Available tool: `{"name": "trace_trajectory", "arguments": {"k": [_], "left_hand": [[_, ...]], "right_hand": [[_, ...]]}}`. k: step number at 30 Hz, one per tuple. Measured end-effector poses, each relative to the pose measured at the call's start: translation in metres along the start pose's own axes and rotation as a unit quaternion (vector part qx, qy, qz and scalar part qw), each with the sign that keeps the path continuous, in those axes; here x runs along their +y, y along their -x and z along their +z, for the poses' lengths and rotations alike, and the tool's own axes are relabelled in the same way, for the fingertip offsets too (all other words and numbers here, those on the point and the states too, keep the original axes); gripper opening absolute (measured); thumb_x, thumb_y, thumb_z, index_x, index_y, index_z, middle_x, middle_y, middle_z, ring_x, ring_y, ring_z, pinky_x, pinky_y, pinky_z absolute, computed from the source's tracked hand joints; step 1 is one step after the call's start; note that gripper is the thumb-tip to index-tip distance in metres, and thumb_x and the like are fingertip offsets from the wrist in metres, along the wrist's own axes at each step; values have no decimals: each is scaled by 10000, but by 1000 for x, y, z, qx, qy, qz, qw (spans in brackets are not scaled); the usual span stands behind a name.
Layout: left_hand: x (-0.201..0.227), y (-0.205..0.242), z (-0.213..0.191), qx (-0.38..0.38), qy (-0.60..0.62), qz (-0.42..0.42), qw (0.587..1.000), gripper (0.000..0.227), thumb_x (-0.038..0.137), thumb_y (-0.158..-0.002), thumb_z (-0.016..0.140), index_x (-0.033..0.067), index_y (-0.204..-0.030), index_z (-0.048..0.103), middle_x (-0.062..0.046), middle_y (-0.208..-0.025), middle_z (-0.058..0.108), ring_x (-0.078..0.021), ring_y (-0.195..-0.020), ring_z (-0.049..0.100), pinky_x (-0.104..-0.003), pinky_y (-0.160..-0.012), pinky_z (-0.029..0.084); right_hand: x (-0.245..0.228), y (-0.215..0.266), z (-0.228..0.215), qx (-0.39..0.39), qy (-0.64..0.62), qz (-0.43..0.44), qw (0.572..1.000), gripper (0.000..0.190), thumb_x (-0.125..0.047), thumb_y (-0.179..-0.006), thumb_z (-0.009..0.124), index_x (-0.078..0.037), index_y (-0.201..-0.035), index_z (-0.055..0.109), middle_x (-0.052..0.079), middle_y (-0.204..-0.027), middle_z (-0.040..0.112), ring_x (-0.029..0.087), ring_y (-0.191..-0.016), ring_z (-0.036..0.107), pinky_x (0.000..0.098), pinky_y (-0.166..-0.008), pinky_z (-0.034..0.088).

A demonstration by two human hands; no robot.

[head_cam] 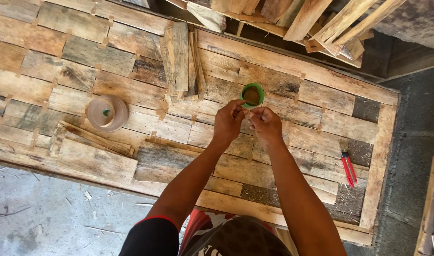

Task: Applying small wood pieces to a panel using adhesive to create a mosaic pattern.

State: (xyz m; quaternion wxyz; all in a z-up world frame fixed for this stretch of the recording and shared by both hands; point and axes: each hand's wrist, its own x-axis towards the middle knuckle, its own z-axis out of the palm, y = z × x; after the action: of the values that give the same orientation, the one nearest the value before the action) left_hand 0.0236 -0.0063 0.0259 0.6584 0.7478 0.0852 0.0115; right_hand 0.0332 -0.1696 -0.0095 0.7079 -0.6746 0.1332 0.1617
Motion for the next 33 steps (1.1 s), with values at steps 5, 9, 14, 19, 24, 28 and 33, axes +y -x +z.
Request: {"name": "trace_trajectory", "arguments": {"k": [5,9,14,19,24,28,33], "left_hand": [[-12,-14,14,64,-84,86,991,182,93,-925,743,64,-1102,717,-117,-985,766,-260,-871,754,-357,-751,595],[-10,-23,20,72,-234,115,963,135,128,-958,721,121,-1089,752,-89,-1045,770,-318,-914,745,-412,-776,590],[-18,-26,23,149,-229,194,942,322,70,-946,650,83,-1265,691,-141,-1237,721,-340,-994,737,-404,-807,601],[-34,-36,39,152,-80,-19,985,434,229,-943,710,7,-1303,611,-166,-1285,664,-284,-937,753,-375,-710,633],[-87,-53,69,163,-55,-115,978,877,389,-779,886,-53,-1419,480,-211,-1286,637,-316,-1108,657,-425,-905,559],[-97,-62,79,196,-28,-149,969,898,375,-744,890,-46,-1424,481,-196,-1262,658,-303,-1104,663,-412,-919,561],[-103,-65,82,211,19,-148,966,906,329,-734,893,-44,-1440,463,-186,-1268,656,-297,-1143,634,-408,-948,540]], "right_hand": [[3,-27,0,17,54,-51,997,78,-98,-994,698,-25,-1007,674,20,-856,711,90,-736,644,262,-644,518],[-5,-40,5,60,127,-117,983,64,-70,-980,708,-11,-995,686,20,-840,709,83,-723,640,256,-644,522],[-8,-51,8,109,189,-70,973,68,-59,-955,698,-9,-1001,695,52,-843,729,109,-715,659,270,-631,517],[-12,-53,13,128,214,-88,964,151,-75,-918,730,-10,-1045,680,72,-868,746,124,-754,700,277,-657,552],[-26,-46,17,172,259,-26,950,353,-117,-920,757,-9,-1184,549,110,-835,735,167,-699,683,331,-617,523],[-23,-49,14,170,278,-48,944,372,-116,-904,781,-13,-1172,545,108,-825,738,166,-702,688,323,-628,527],[-24,-44,9,159,262,-50,951,369,-93,-893,775,-18,-1151,521,102,-810,723,171,-674,675,328,-599,518]]}}
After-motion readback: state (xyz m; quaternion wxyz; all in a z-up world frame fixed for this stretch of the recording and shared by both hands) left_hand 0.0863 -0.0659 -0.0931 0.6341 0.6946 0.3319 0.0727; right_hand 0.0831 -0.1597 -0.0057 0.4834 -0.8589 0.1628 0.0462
